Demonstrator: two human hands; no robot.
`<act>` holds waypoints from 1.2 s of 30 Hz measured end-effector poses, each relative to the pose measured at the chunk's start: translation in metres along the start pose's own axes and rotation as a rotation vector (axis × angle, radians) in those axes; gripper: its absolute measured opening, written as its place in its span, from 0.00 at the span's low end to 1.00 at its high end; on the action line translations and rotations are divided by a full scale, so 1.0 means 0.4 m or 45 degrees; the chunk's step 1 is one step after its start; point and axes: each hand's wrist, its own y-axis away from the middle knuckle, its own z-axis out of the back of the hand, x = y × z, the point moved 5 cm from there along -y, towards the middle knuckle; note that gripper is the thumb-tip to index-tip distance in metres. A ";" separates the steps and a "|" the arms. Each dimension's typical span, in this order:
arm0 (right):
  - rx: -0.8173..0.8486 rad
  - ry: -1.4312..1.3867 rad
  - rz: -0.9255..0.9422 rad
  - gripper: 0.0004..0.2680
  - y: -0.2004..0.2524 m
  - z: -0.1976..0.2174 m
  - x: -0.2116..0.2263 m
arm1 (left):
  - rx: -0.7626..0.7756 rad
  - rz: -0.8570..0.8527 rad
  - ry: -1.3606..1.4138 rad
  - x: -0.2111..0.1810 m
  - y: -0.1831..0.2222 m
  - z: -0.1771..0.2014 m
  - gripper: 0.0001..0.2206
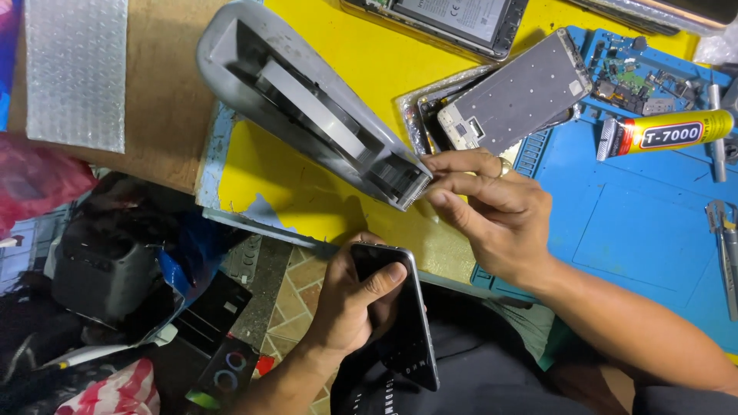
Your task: The person applies adhesive from a tube along the edges of a smartphone screen assembly. They then place the screen onto the phone body and press it down. Finally, they apply pieces of clear tape along the phone's edges to secure the screen.
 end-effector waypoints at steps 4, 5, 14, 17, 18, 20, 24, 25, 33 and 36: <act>0.002 -0.097 -0.015 0.05 0.009 -0.005 -0.025 | 0.019 -0.044 -0.083 -0.007 0.006 -0.019 0.13; -0.008 -0.097 -0.009 0.05 0.018 0.003 -0.009 | 0.026 -0.046 -0.092 -0.008 0.007 -0.023 0.13; 0.304 -0.489 -0.594 0.01 0.155 0.066 0.035 | 0.114 0.082 -0.265 -0.021 0.043 -0.049 0.14; 0.361 -0.634 -0.757 0.01 0.219 0.070 0.030 | 0.224 0.118 -0.446 -0.024 0.043 -0.084 0.12; 0.358 -0.640 -0.777 0.01 0.236 0.072 0.028 | 0.246 0.141 -0.500 -0.024 0.041 -0.097 0.12; 0.335 -0.651 -0.803 0.02 0.264 0.082 0.024 | 0.278 0.178 -0.564 -0.017 0.037 -0.117 0.12; 0.307 -0.630 -0.803 0.02 0.304 0.104 0.015 | 0.268 0.204 -0.862 0.002 0.029 -0.136 0.14; 0.300 -0.658 -0.816 0.01 0.313 0.108 0.013 | 0.269 0.207 -0.945 0.006 0.028 -0.141 0.15; 0.250 -0.546 -0.784 0.03 0.336 0.144 0.007 | 0.281 0.257 -1.055 0.038 0.019 -0.177 0.19; 0.251 -0.548 -0.782 0.03 0.339 0.149 0.005 | 0.268 0.244 -1.119 0.043 0.019 -0.180 0.19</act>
